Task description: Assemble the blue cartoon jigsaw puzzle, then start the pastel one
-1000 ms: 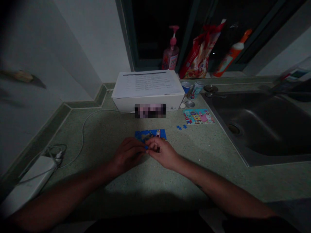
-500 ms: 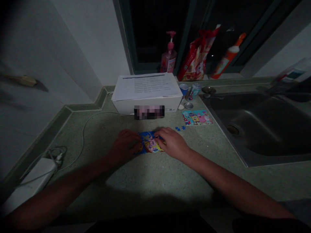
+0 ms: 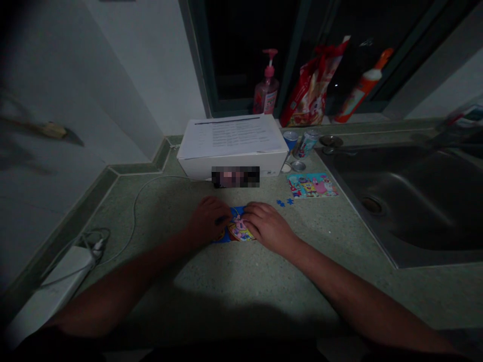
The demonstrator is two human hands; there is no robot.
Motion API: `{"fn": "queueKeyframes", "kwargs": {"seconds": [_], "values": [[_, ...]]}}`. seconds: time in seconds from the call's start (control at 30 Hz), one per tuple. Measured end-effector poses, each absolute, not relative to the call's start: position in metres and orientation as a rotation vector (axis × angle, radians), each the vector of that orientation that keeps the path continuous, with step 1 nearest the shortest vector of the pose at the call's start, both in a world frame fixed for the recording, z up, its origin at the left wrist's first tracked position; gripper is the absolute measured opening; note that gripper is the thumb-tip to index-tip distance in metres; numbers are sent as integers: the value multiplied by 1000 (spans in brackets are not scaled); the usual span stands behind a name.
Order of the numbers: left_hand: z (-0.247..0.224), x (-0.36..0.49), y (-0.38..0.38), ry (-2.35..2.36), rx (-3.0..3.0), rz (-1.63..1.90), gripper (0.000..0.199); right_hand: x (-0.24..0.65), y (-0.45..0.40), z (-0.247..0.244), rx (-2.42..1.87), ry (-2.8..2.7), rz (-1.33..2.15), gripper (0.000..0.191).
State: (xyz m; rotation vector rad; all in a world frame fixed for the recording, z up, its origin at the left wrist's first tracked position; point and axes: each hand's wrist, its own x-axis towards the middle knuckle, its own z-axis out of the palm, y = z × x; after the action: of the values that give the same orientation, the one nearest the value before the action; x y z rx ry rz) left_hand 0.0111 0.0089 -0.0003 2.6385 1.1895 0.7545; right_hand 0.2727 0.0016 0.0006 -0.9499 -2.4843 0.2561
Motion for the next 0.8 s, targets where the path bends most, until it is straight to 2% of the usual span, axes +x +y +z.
{"fn": "queueKeyframes", "kwargs": {"seconds": [0.47,0.8], "values": [[-2,16,9,1183,2686,730,7,272,-1,3,-942,-2537,218,23],[4,17,6,1197,2771,627,14,272,-1,5,-938,-2563,175,22]]}}
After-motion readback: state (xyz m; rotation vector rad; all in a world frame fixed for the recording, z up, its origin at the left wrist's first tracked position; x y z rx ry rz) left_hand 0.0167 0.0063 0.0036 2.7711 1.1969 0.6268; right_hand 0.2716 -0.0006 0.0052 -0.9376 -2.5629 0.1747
